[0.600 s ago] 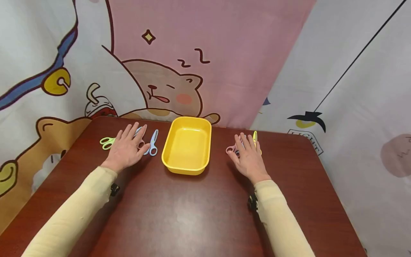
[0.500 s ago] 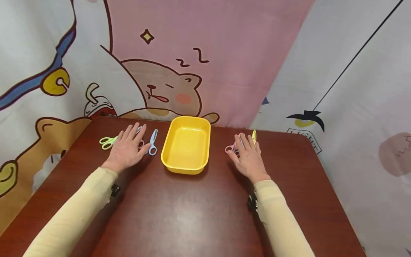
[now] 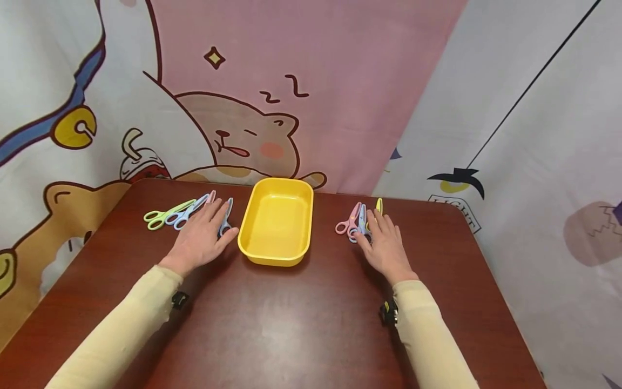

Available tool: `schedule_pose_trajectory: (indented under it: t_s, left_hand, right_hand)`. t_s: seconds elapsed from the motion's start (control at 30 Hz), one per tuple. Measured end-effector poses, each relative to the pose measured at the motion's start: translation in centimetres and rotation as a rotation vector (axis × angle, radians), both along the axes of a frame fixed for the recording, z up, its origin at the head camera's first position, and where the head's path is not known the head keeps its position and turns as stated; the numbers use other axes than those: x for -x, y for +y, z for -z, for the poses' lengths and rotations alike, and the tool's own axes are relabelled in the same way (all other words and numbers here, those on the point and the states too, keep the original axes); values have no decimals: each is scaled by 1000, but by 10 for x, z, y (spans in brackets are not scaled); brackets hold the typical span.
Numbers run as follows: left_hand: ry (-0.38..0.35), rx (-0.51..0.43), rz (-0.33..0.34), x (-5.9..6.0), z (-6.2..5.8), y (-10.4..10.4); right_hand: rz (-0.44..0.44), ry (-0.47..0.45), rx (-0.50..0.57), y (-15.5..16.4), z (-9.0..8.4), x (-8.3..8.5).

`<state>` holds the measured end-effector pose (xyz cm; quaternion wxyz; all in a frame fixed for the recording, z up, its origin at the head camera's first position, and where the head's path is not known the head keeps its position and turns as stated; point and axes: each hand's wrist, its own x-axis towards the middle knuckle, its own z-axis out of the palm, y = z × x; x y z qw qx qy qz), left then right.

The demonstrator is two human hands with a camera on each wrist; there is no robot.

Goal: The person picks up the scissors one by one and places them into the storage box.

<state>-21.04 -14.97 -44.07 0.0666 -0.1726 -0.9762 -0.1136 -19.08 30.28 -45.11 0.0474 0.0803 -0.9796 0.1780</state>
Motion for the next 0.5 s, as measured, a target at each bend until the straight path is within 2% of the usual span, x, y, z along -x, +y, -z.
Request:
schedule_pose_trajectory:
  t_s: [0.2, 0.37, 0.5]
  left_hand:
    - [0, -10, 30, -9, 2, 8]
    - [34, -14, 45, -11, 0, 13]
    - [33, -33, 55, -13, -2, 16]
  right_hand:
    - [23, -8, 57, 11, 2, -3]
    - [53, -60, 109, 16, 0, -2]
    - [66, -96, 128, 16, 1, -2]
